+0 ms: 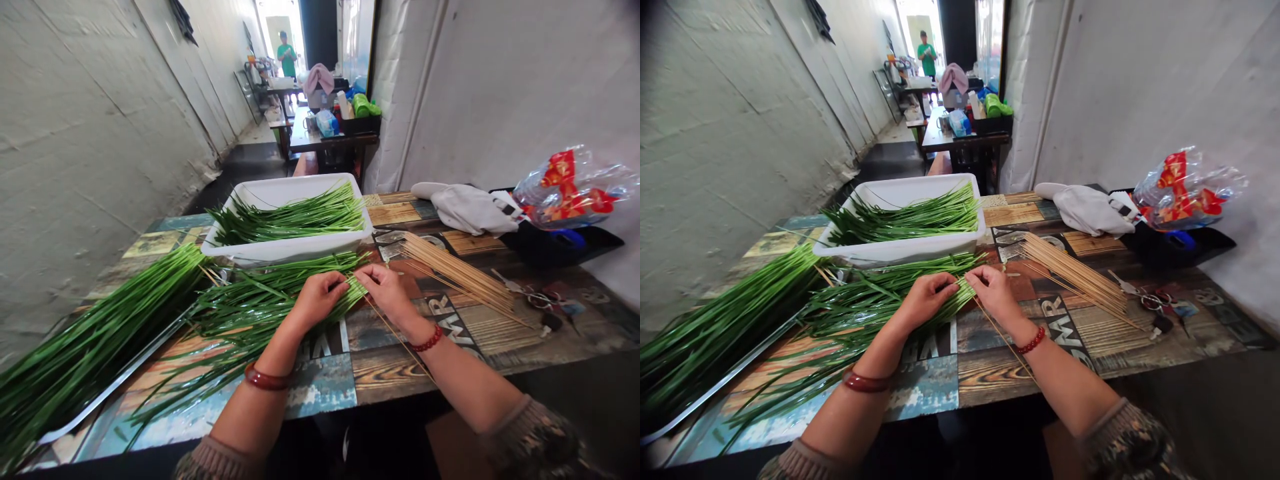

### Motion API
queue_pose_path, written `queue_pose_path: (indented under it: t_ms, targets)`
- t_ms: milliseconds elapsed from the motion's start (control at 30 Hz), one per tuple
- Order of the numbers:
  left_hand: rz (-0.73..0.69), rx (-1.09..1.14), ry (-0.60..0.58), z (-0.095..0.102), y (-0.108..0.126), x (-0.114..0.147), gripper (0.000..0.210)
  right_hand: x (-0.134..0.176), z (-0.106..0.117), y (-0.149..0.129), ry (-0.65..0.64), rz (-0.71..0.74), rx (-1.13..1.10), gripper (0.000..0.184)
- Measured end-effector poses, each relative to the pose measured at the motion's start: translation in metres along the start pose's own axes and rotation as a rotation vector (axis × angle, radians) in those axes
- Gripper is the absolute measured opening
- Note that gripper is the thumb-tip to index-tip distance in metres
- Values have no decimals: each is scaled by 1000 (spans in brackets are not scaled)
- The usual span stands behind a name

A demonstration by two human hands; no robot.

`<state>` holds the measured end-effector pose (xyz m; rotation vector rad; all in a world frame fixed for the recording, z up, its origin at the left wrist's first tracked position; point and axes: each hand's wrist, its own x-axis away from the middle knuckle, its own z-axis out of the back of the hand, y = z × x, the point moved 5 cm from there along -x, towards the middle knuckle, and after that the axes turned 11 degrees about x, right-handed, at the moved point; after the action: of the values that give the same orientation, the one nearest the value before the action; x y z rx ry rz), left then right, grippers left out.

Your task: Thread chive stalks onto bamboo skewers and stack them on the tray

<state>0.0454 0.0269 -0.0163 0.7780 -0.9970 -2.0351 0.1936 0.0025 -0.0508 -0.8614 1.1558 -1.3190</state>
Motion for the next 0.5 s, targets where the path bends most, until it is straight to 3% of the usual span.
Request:
queue_pose_path:
  t_ms: [100, 300, 400, 500]
  targets:
    - [34, 62, -65, -2, -2, 1, 24, 0, 2, -5, 21, 93, 52, 27]
    - [123, 207, -189, -5, -7, 3, 30, -1, 13, -8, -46, 23, 43, 37]
    - [138, 350, -112, 2, -8, 2, 31, 9, 19, -8, -88, -59, 24, 40]
    - [133, 464, 3, 9, -11, 1, 29, 27, 14, -15, -219, -23, 114, 37]
